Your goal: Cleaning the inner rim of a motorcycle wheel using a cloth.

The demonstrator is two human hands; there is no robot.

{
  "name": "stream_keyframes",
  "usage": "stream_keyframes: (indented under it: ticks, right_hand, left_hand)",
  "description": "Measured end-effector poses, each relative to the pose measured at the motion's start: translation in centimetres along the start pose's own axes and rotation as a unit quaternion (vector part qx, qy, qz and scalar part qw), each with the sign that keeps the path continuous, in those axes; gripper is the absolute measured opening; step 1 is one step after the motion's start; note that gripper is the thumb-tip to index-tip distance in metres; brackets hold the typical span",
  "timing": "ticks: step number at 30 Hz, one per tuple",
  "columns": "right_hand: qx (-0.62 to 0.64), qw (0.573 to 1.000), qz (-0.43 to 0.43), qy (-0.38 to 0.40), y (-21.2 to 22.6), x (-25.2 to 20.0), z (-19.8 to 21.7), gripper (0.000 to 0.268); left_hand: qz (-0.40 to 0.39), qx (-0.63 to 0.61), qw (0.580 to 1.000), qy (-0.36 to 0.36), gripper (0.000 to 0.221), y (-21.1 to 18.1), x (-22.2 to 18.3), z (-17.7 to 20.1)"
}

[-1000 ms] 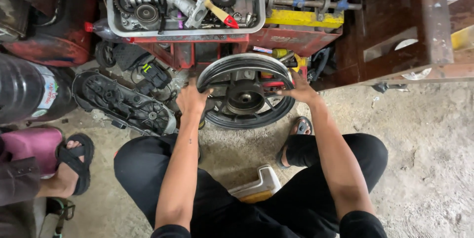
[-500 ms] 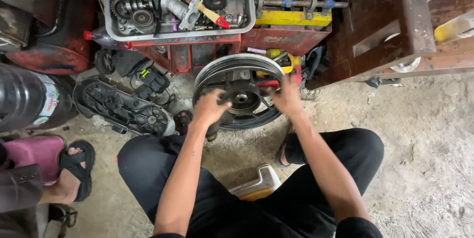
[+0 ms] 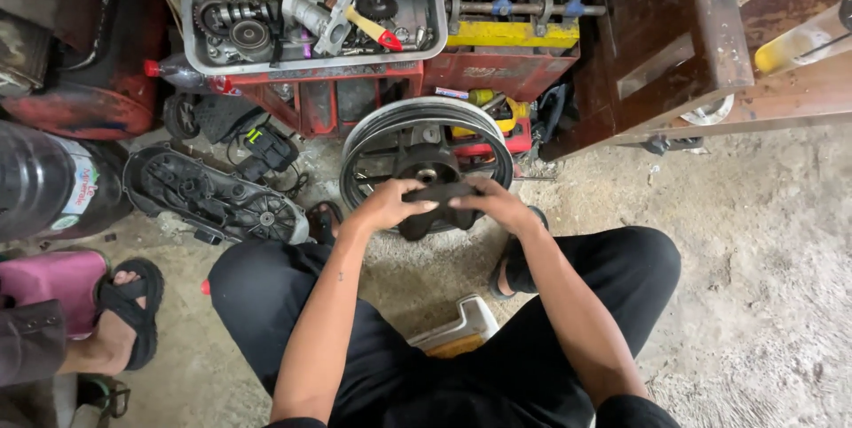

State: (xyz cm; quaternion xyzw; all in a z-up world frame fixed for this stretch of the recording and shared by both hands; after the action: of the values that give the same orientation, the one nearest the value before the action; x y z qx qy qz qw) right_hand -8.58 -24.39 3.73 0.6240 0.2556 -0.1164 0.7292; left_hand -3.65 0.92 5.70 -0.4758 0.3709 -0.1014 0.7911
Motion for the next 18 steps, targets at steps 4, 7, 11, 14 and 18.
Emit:
stream_keyframes:
  ticks: [4, 7, 11, 14, 18]
  right_hand:
    - [0.119, 0.984, -0.087, -0.102, 0.3, 0.0, -1.3, 0.103]
    - [0.224, 0.966, -0.049, -0.116, -1.2, 0.9, -1.4, 0.098]
    - [0.280, 0.954, -0.015, -0.106, -2.5, 1.6, -1.4, 0.085]
    - [0.215, 0.967, -0.073, -0.114, -0.2, -0.3, -3.1, 0.099]
    - [0.154, 0.968, -0.139, -0.137, -4.9, 2.1, -3.5, 0.090]
  left_hand:
    - [-0.003, -0.039, 0.999, -0.020, 0.053, 1.4, 0.9, 0.2]
    - [-0.031, -0.145, 0.987, -0.063, 0.054, 0.2, 0.0, 0.7]
    - [-0.055, -0.258, 0.960, -0.098, 0.055, -0.3, 0.2, 0.0]
    - [-0.064, -0.232, 0.964, -0.115, 0.053, 0.6, 1.5, -1.6]
    - [-0.052, -0.070, 0.978, -0.190, 0.054, 3.5, 3.6, -2.2]
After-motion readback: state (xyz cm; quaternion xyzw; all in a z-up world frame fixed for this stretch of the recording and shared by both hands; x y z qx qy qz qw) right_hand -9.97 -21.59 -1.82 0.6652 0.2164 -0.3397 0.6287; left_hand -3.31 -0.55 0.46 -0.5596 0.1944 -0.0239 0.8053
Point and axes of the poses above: each hand's wrist, its own x-axis towards the middle knuckle, its own z-axis out of the back of the hand, y = z × x, the point moved 1 cm from there along x, towards the middle knuckle, and after that the axes turned 5 degrees about -x, right-handed, at the moved point
